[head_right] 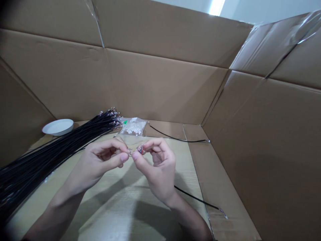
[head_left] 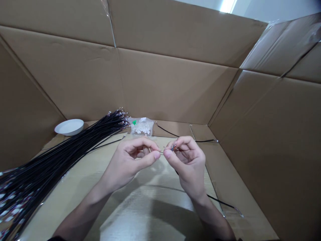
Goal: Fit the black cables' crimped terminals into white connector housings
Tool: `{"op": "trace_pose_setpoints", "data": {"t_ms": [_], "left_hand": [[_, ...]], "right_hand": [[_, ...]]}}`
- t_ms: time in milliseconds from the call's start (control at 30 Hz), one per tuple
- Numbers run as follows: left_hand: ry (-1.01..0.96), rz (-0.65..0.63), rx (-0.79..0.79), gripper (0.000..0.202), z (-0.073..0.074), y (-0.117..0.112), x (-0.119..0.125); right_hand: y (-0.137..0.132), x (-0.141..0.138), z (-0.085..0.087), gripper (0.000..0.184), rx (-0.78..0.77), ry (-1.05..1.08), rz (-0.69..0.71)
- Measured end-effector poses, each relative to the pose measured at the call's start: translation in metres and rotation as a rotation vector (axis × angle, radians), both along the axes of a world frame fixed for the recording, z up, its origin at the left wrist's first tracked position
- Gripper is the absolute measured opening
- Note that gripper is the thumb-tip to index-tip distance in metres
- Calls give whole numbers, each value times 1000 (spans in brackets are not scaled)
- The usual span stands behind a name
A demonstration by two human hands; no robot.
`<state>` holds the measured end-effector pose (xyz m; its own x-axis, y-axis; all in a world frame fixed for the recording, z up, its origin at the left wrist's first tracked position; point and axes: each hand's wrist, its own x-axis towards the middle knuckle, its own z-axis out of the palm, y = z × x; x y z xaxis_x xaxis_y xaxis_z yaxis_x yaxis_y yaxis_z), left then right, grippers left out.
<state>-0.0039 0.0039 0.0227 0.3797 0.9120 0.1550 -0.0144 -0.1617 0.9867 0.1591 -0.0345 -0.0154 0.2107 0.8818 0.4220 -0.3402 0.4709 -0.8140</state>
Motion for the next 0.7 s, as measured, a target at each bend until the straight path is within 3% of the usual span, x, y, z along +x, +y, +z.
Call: {"op": "trace_pose_setpoints", "data": {"t_ms": [233,467,700], "left_hand": [[-220,-108,-140,38,-5,5,4],[-189,-77,-131,46,-6,7,5],[-203,-78,-106,40,-5,6,4]], "right_hand": [[-6,0,1,29,18,32,-61],[-9,0,6,28,36,-3,-30],[-10,1,7,27,0,-16,-25]]}}
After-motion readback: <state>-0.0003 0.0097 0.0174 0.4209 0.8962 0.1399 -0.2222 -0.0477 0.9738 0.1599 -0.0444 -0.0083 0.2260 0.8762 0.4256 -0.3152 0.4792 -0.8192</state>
